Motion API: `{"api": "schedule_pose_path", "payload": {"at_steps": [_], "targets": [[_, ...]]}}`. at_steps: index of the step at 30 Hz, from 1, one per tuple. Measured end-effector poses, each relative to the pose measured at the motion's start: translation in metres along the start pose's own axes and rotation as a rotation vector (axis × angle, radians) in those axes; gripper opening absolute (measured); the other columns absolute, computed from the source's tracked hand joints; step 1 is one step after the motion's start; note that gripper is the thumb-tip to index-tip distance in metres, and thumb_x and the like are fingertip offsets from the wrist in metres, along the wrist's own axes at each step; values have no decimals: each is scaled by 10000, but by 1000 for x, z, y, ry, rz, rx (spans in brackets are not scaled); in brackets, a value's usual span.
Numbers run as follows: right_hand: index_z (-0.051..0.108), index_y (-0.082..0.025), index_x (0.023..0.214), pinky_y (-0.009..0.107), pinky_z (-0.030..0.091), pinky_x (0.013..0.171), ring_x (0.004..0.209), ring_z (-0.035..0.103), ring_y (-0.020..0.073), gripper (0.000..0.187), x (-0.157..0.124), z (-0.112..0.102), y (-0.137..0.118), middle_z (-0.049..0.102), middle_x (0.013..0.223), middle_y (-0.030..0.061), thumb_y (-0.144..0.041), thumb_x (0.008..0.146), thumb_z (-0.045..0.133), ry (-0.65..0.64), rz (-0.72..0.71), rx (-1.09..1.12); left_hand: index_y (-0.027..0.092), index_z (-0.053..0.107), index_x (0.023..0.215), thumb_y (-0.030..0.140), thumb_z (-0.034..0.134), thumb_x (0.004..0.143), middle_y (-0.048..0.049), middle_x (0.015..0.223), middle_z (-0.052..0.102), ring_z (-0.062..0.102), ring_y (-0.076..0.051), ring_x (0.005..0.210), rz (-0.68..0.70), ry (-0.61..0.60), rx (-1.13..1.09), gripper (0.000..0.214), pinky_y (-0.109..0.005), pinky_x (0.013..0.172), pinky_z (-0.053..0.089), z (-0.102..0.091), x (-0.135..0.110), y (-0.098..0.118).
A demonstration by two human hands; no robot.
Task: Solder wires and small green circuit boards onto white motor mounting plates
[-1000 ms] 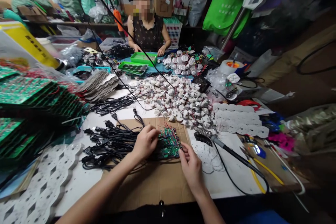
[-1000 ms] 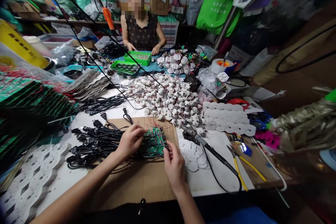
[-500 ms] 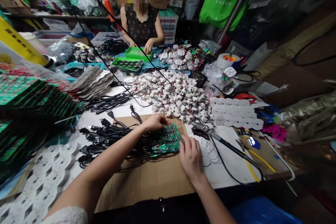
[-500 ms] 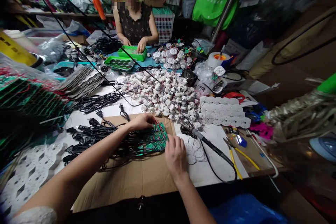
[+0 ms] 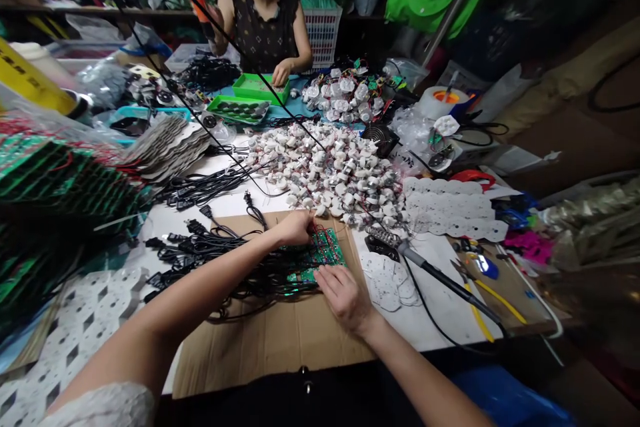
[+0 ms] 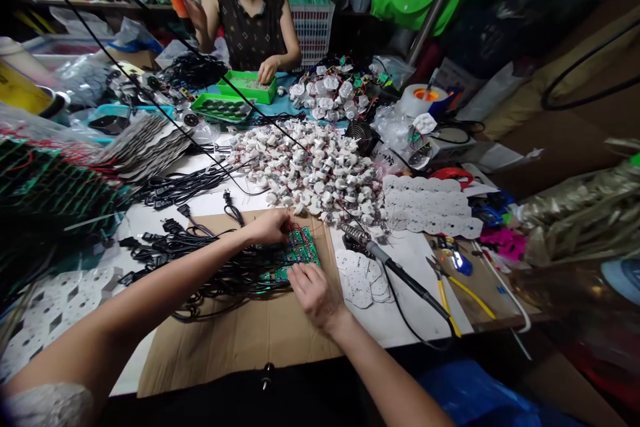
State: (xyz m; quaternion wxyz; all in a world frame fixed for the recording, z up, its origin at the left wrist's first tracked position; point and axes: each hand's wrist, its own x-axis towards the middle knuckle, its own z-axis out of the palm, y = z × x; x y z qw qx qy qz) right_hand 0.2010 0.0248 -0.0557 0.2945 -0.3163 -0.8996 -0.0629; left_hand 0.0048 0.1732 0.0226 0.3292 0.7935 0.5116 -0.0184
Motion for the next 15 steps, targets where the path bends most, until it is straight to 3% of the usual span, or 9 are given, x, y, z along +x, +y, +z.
{"api": "schedule_pose_path", "payload": {"at_steps": [3,6,9,12,15], "targets": [[692,-88,1214,413,548,874,988,661,251,306,7,-2,3,757,1084,166,-72,986,488,-3,15,67,134,698,883,133,696,664,-55,796,682,605,-205,722,11,48,44,219,-282,638,421,6,-7,5],[720,-111,1088,372,535,776,836,633,223,273,20,-3,7,737,888,125,-100,1009,459,-25,69,129,126,688,929,78,648,690,-100,873,680,628,-235,795,31,98,84,247,-304,698,449,9,-13,9],[720,-126,1006,353,529,747,757,607,206,250,29,-8,10,688,766,86,-121,1013,470,-46,79,152,134,690,942,46,639,678,-95,904,666,638,-227,827,77,113,96,282,-294,733,475,3,-14,6],[685,-133,1181,433,544,944,977,655,234,236,26,-20,11,737,1001,123,-169,1001,537,-52,66,201,149,704,1000,93,698,661,-76,1023,666,648,-192,857,162,56,-64,344,-258,735,498,-12,-10,-3],[617,-148,1340,524,498,1080,1233,600,285,387,15,-35,16,683,1286,159,-172,953,615,-89,121,189,163,712,1066,220,711,740,-43,984,701,656,-174,853,176,-77,-257,331,-249,750,497,-20,-2,-5]]}}
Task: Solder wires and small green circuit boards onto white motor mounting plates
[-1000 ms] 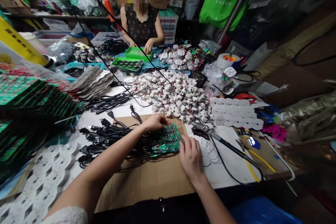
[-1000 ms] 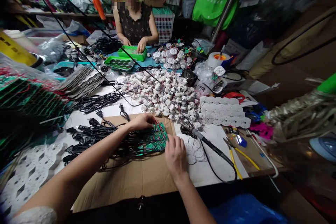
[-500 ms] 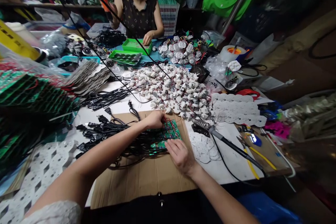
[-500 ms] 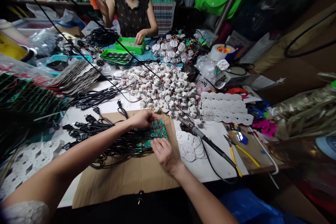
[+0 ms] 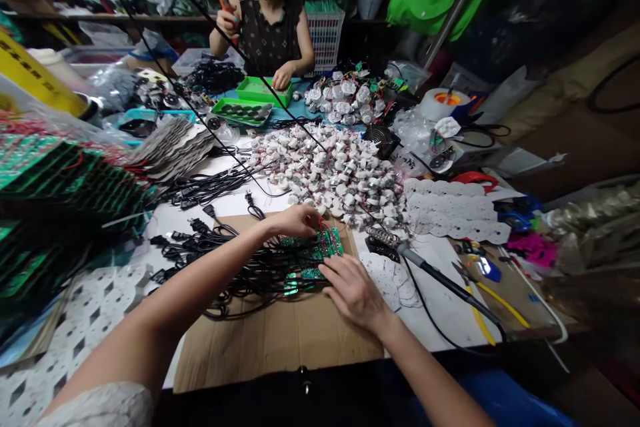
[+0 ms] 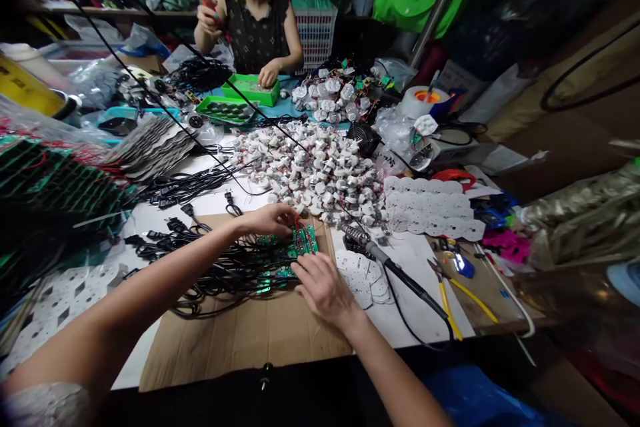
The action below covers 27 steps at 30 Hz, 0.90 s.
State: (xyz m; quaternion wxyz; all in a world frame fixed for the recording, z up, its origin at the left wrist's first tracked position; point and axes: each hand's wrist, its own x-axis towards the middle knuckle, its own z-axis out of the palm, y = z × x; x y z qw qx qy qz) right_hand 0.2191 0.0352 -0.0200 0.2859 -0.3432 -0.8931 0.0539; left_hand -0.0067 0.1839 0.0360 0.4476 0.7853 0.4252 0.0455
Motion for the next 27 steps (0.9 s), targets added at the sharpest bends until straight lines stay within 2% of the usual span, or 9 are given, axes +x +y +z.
{"api": "schedule_pose_path", "payload": {"at_steps": [2,4,9,14,19,23,27], "targets": [[618,-146,1347,525,515,1081,1261,597,293,413,-8,-5,5,671,1319,162,-150,935,631,-25,36,-22,161,716,1080,328,702,795,-30,924,719,649,-169,823,-29,-30,-12,330,-250,738,480,4,8,2],[633,-135,1330,492,552,1056,1264,609,287,395,-14,-6,10,683,1305,165,-135,935,628,-36,39,-29,158,723,1056,388,712,798,-21,896,723,631,-159,775,-49,-10,56,345,-242,695,453,12,18,6],[675,-99,1268,434,602,1006,1241,645,272,317,-18,5,14,724,1240,167,-98,964,585,-12,-27,-80,147,729,916,280,750,734,-5,788,694,582,-153,706,-32,51,203,226,-246,652,411,32,34,15],[687,-126,1248,420,606,972,1149,693,251,272,-11,9,17,760,1141,149,-150,998,582,-1,-8,-48,147,707,915,219,735,742,-49,866,696,597,-189,785,-6,128,268,189,-265,691,423,38,28,17],[702,-138,1144,376,608,864,965,719,230,240,3,-2,23,759,985,124,-269,1047,526,-46,16,16,145,683,906,200,726,774,-82,928,690,612,-207,850,22,177,311,149,-271,727,438,41,20,20],[657,-99,1238,442,596,898,1055,677,282,399,12,-4,19,721,1124,178,-417,1004,593,3,75,17,149,663,871,205,735,779,-69,880,680,605,-189,789,20,186,330,129,-264,696,433,41,21,20],[662,-93,1227,474,580,962,1134,646,312,383,18,7,15,710,1178,197,-391,992,611,-3,108,-40,154,644,837,198,733,773,-67,855,669,597,-188,765,26,183,351,119,-269,674,425,40,21,21]]}}
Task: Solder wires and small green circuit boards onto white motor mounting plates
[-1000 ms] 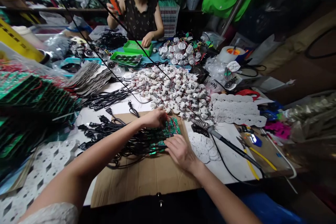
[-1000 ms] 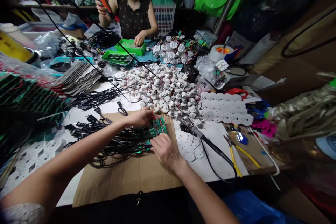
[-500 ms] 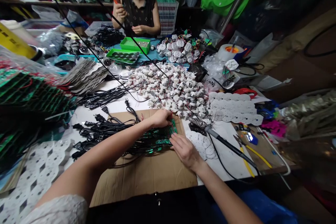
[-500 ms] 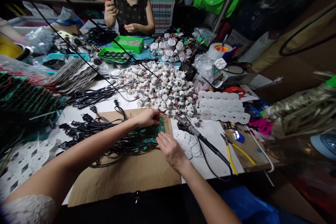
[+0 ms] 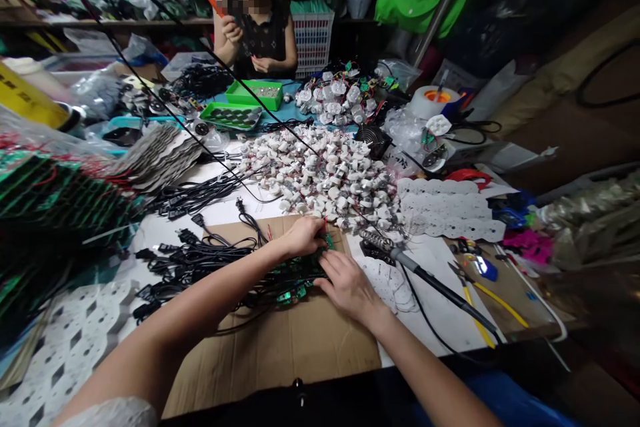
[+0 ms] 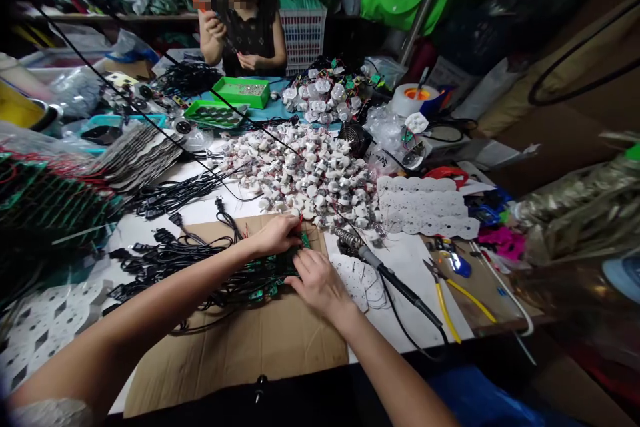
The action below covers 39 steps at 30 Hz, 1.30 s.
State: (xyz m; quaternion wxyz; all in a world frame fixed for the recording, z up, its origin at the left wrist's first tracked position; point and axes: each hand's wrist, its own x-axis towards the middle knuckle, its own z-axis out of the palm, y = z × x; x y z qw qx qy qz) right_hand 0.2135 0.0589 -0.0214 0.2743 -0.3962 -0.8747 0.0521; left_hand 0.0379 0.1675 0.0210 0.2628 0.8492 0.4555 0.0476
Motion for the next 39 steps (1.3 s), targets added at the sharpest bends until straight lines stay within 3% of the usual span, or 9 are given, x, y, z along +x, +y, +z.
{"api": "schedule_pose_path", "payload": {"at_steps": [7,13,16,19,21,24,28,33,39], "targets": [[652,-84,1257,438,570,981,1146,638,305,374,0,6,-6,708,1174,191,-333,978,641,-33,37,-34,165,616,788,141,662,792,-99,867,646,595,-220,837,71,116,92,52,-304,730,442,8,-8,5],[714,-116,1106,437,589,906,1017,659,290,252,4,9,-10,728,1003,147,-320,966,662,-46,118,-24,164,639,817,70,615,797,-74,836,627,577,-195,809,213,150,78,99,-300,744,447,15,-8,9],[680,-79,1225,477,556,1006,1182,626,325,399,1,6,-15,706,1196,199,-371,953,681,-12,125,-41,163,664,934,157,716,801,-63,908,643,604,-195,859,120,185,3,143,-288,760,470,2,-6,-3],[632,-46,1325,513,525,1056,1305,565,361,510,-6,1,-22,665,1316,230,-402,961,663,38,134,-64,173,656,1110,289,741,846,-80,1067,638,629,-210,944,-19,380,-54,301,-315,815,493,-17,-15,-19],[620,-60,1357,506,518,1068,1330,556,353,510,-9,0,-26,665,1330,222,-388,968,653,65,105,-53,173,668,1082,291,688,890,-76,1065,633,633,-204,935,-105,481,-55,226,-317,818,493,-24,-28,-25],[624,-118,1374,507,502,1090,1333,563,331,487,-11,3,-31,672,1345,189,-390,971,649,58,42,-30,168,689,884,275,644,916,-45,910,641,626,-178,831,-135,398,-73,120,-295,772,486,-21,-50,-28],[611,-142,1400,516,540,1031,1316,573,347,488,-19,11,-36,645,1391,191,-385,978,641,-7,106,-80,178,717,878,322,663,926,-57,927,669,640,-188,879,24,181,-94,162,-316,835,492,-3,-80,-25],[618,-150,1389,505,563,1008,1333,556,349,440,-40,11,-46,615,1425,192,-328,987,630,4,167,-94,186,726,900,266,663,928,-80,988,674,613,-224,951,102,193,32,105,-373,900,470,9,-104,-21],[704,-142,1227,512,575,1015,1309,559,338,297,-33,3,-50,632,1364,199,-301,1001,596,29,230,-3,178,711,869,237,618,955,-69,948,662,609,-195,883,43,314,9,140,-317,809,476,8,-91,-25]]}}
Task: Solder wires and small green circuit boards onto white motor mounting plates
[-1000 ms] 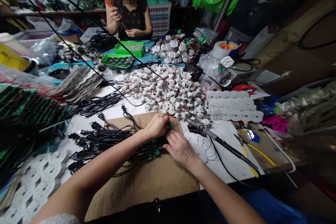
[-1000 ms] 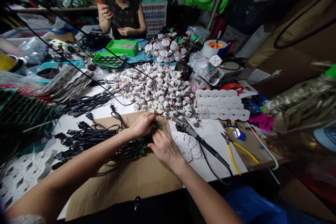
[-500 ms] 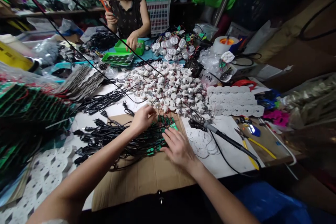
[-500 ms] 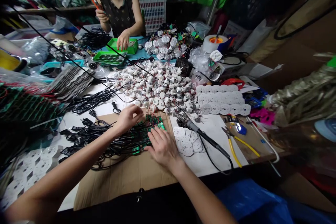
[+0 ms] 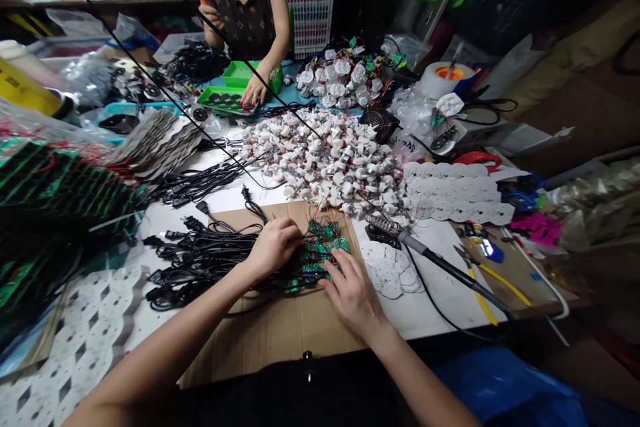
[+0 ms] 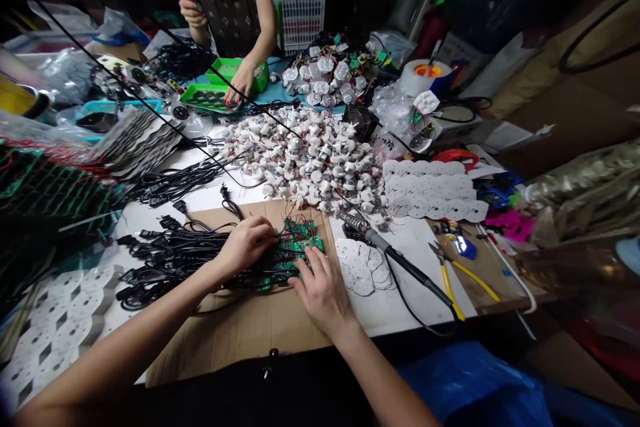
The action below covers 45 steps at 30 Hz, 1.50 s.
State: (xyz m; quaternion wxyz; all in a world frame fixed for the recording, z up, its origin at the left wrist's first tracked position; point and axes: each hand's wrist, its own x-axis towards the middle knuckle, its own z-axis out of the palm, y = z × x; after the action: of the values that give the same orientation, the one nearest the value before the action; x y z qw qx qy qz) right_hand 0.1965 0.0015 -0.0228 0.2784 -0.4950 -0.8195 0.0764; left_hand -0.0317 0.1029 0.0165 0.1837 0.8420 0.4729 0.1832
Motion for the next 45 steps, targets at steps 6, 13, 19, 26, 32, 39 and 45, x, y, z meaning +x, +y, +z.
{"api": "schedule_pose_path", "payload": {"at_steps": [6,13,19,26,32,39,45], "targets": [[708,-156,1173,501,570,1020,1255,581,319,231,7,-2,2,648,1287,178,-252,1000,591,7,10,29,175,704,956,223,557,980,-85,928,648,572,-205,842,70,205,175,157,-326,759,454,2,2,-6],[699,-168,1209,437,575,913,1050,627,272,250,19,-5,10,693,1111,141,-228,1020,547,4,49,9,192,672,877,216,486,1015,-38,804,617,505,-167,712,204,96,200,233,-296,657,407,11,-37,10],[679,-161,1240,458,538,861,1029,584,311,283,47,0,12,672,1132,147,-237,976,611,-76,114,-96,185,627,848,243,544,994,-61,835,613,519,-220,820,49,-15,151,177,-348,746,431,14,-33,17],[656,-204,1208,425,495,923,1061,551,275,422,67,-8,8,666,1131,92,-25,836,570,-206,-62,172,190,538,865,195,424,1018,-64,858,592,506,-215,825,13,26,33,191,-348,775,446,19,-34,19],[553,-212,1352,469,464,1002,1148,541,285,575,74,-7,19,674,1290,86,-55,803,617,-312,-32,245,201,548,906,260,449,1010,-28,868,644,580,-164,784,-111,8,-324,155,-285,748,463,17,-32,16],[617,-230,1260,435,488,968,1075,549,272,517,78,4,24,693,1178,61,-77,772,691,-299,61,320,199,719,920,251,613,895,-16,878,767,690,-170,793,-401,-55,-381,120,-254,750,482,8,-31,20],[661,-228,1202,455,483,972,1070,545,277,425,76,8,27,701,1139,57,-97,799,698,-281,57,351,191,757,826,236,596,867,-40,850,780,700,-199,796,-451,-88,-231,172,-271,736,467,9,-26,27]]}}
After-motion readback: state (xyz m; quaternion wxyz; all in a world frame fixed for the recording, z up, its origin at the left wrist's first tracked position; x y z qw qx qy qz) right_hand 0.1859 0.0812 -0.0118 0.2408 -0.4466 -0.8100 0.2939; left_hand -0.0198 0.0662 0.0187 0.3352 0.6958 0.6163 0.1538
